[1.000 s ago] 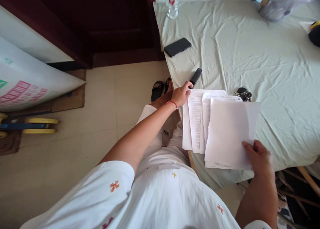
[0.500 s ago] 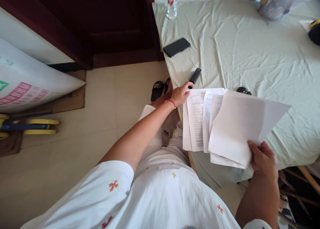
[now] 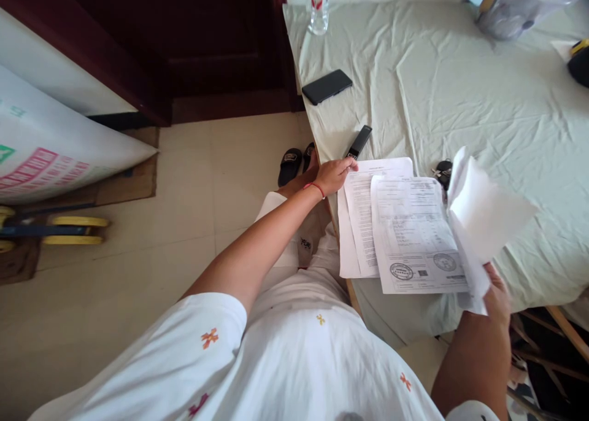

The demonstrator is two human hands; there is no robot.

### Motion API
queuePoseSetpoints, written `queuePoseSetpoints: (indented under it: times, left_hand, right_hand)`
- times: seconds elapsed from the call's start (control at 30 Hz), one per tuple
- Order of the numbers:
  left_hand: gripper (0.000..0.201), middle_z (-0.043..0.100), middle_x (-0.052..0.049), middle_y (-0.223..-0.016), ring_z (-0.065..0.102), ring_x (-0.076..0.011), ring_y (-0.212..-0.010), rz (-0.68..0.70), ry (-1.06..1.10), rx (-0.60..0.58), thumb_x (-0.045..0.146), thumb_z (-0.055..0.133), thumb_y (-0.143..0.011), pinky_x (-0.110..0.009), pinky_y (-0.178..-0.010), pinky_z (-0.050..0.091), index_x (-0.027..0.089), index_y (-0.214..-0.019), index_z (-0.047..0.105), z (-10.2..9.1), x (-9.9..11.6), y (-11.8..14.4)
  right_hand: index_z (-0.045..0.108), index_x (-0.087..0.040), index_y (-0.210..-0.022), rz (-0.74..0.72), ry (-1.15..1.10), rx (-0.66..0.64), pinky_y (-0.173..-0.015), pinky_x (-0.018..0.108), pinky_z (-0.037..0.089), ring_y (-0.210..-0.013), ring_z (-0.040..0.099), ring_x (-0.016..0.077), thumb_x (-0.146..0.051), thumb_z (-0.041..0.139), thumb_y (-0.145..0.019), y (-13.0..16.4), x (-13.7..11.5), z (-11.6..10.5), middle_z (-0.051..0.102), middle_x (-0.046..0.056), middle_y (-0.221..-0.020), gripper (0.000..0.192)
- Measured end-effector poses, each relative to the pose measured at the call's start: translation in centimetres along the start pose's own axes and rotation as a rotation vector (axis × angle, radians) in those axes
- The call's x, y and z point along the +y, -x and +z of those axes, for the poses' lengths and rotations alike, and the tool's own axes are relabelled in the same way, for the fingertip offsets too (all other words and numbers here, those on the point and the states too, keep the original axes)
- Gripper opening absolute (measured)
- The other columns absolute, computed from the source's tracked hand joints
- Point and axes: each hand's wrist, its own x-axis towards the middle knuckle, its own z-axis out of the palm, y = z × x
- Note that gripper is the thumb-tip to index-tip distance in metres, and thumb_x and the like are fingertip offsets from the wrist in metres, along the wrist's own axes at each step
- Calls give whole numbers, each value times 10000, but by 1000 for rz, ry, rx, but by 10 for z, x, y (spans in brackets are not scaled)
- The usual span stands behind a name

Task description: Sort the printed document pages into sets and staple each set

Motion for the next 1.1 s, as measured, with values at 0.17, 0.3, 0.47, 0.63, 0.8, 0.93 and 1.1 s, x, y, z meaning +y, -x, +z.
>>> queuePoseSetpoints:
  times: [0.17, 0.3, 0.47, 0.63, 0.8, 0.93, 1.1]
  left_hand:
    - [356, 786, -34, -1148, 714, -207, -1039, -2, -54, -9, 180, 412, -986, -345, -952, 520, 244, -1125, 733, 1, 0, 1]
    - [367, 790, -31, -1178, 720, -206, -1073, 4, -55, -3, 161, 423, -975, -341, -970, 521, 243, -1125, 747, 3, 0, 0]
    - [329, 786, -20, -1227, 717, -214, -1133, -15, -54, 24, 201, 472, -978, -332, -1000, 515, 253, -1133, 757, 5, 1, -1]
    - [330, 794, -56, -1160, 720, -227, -1093, -32, -73, 23, 366, 461, -1034, -327, -946, 513, 225, -1131, 744, 4, 5, 2]
    - [286, 788, -62, -1099, 708, -234, -1007, -44, -117, 59, 455, 599, -970, -336, -896, 505, 227, -1101, 712, 5, 7, 3]
    - [262, 777, -64, -1061, 700, -242, -979, -52, -132, 46, 435, 607, -960, -347, -879, 495, 223, -1091, 689, 4, 9, 3]
    - [260, 763, -58, -1040, 696, -242, -963, -51, -144, 41, 426, 546, -994, -336, -850, 483, 228, -1110, 669, 2, 12, 3]
  right_hand:
    - [723, -205, -898, 142, -142, 80, -589, 262, 603, -688, 697, 174, -190, 918, -432, -8, 10, 8, 773, 16, -841, 505]
    - [714, -199, -947, 126, -146, -2, -598, 266, 600, -668, 700, 166, -200, 918, -462, -8, 13, 17, 783, 21, -872, 526]
    - [701, -194, -992, 94, -106, -67, -589, 272, 595, -647, 688, 148, -304, 962, -471, -10, 12, 31, 784, 9, -896, 593]
    - [672, -213, -927, 50, -48, -96, -529, 249, 552, -583, 625, 119, -361, 967, -488, -14, 10, 35, 742, -34, -806, 549]
    - [669, -220, -882, 46, -10, -116, -525, 238, 530, -595, 609, 116, -360, 950, -524, -14, 12, 38, 725, -45, -775, 476]
    - [674, -210, -892, 34, 17, -133, -535, 232, 514, -617, 608, 117, -376, 942, -552, -16, 16, 39, 725, -33, -777, 463]
    - [665, -213, -887, -12, 65, -142, -554, 238, 499, -634, 592, 120, -397, 920, -604, -17, 17, 39, 712, -30, -776, 423]
